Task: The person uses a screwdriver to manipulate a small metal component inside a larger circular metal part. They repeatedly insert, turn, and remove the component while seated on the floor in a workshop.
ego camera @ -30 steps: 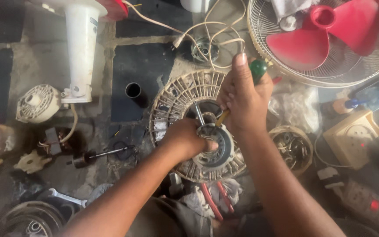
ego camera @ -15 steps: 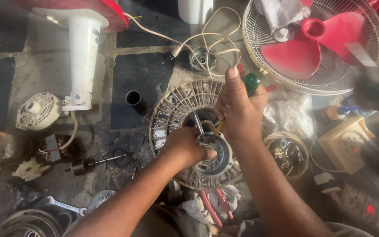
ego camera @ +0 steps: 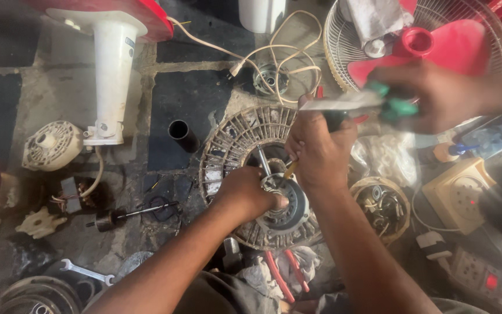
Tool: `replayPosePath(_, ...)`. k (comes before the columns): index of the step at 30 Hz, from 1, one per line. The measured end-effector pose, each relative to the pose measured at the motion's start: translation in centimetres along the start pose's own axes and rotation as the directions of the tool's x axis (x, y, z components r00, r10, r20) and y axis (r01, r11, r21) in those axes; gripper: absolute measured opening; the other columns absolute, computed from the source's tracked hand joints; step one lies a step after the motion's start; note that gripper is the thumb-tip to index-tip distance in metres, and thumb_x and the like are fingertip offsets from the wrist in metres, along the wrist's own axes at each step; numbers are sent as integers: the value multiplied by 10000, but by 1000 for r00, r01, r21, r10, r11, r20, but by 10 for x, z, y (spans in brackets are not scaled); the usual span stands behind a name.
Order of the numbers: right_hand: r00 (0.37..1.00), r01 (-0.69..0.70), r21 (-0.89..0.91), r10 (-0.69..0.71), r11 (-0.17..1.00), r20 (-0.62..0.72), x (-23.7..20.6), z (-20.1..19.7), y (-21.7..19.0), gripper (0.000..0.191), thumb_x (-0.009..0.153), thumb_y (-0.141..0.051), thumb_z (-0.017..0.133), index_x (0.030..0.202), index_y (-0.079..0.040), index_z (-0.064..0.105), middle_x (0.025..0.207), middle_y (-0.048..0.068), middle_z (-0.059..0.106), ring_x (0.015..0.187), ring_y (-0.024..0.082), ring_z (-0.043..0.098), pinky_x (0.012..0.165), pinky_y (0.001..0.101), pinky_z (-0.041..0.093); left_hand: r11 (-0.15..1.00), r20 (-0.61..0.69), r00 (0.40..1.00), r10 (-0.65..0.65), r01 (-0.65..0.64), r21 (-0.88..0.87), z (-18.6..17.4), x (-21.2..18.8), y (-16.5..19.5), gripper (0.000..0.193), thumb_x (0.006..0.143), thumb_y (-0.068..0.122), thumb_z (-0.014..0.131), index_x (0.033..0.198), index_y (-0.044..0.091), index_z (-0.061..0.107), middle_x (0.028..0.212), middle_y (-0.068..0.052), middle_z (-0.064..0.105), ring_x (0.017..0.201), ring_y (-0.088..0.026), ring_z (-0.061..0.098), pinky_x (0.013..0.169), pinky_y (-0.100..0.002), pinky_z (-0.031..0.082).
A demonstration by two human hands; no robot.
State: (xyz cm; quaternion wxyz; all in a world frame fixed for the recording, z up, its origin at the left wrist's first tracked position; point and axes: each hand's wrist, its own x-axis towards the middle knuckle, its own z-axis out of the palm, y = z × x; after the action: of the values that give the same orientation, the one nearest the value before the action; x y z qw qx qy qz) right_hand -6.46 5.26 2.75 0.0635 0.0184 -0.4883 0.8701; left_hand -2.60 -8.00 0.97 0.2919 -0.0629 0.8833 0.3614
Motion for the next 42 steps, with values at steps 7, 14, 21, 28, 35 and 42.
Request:
replayPosePath(7,1000,8,22,-8,1000,-4,-2,-1,-1,235,1022,-153,657,841,-72,531,628,-2,444,487,98,384,443,288,326,996,45,996,-74,72,43,1,4,-1,502,663,403,896,1082,156,773,1083,-114,782,1016,-246,758,916,-380,576)
replayPosePath(14,999,49,-22,-49,999,12,-5,-1,1,210,1027,-163,663,890,-40,564,655,4,453,510,99,387,463,293,346,997,27,998,-50,48,66,4,8,-5,556,648,445,889,1108,157,768,1071,-120,783,1007,-254,762,918,-380,575)
replayPosePath(21,997,76,-125,-74,989,19,-9,2,1,288,1040,-206,662,842,-37,540,632,14,468,509,104,418,461,290,348,997,29,999,-41,39,66,5,9,-8,557,645,433,881,1104,137,773,1081,-140,782,1021,-264,763,926,-382,574)
replayPosePath(28,996,80,-154,-84,985,-25,-7,-1,-2,195,1010,-193,641,900,-53,562,640,24,511,501,104,448,437,284,361,998,39,999,-31,28,62,5,11,-6,569,652,444,874,1121,140,766,1110,-133,770,1037,-269,755,937,-384,558)
replayPosePath(35,991,-50,64,58,997,-124,-5,7,-17,193,980,-196,655,892,-93,517,598,-1,467,468,100,422,428,289,366,997,33,999,37,-39,70,6,7,-9,582,666,449,858,1128,105,772,1089,-160,774,1049,-297,740,941,-399,551)
replayPosePath(42,997,46,14,-45,999,-66,-7,8,-25,241,1029,-159,656,867,-92,491,625,2,450,488,91,392,439,282,341,992,-45,996,73,-68,108,6,8,-9,703,675,455,930,1187,33,696,1108,-209,724,1060,-319,715,938,-402,543)
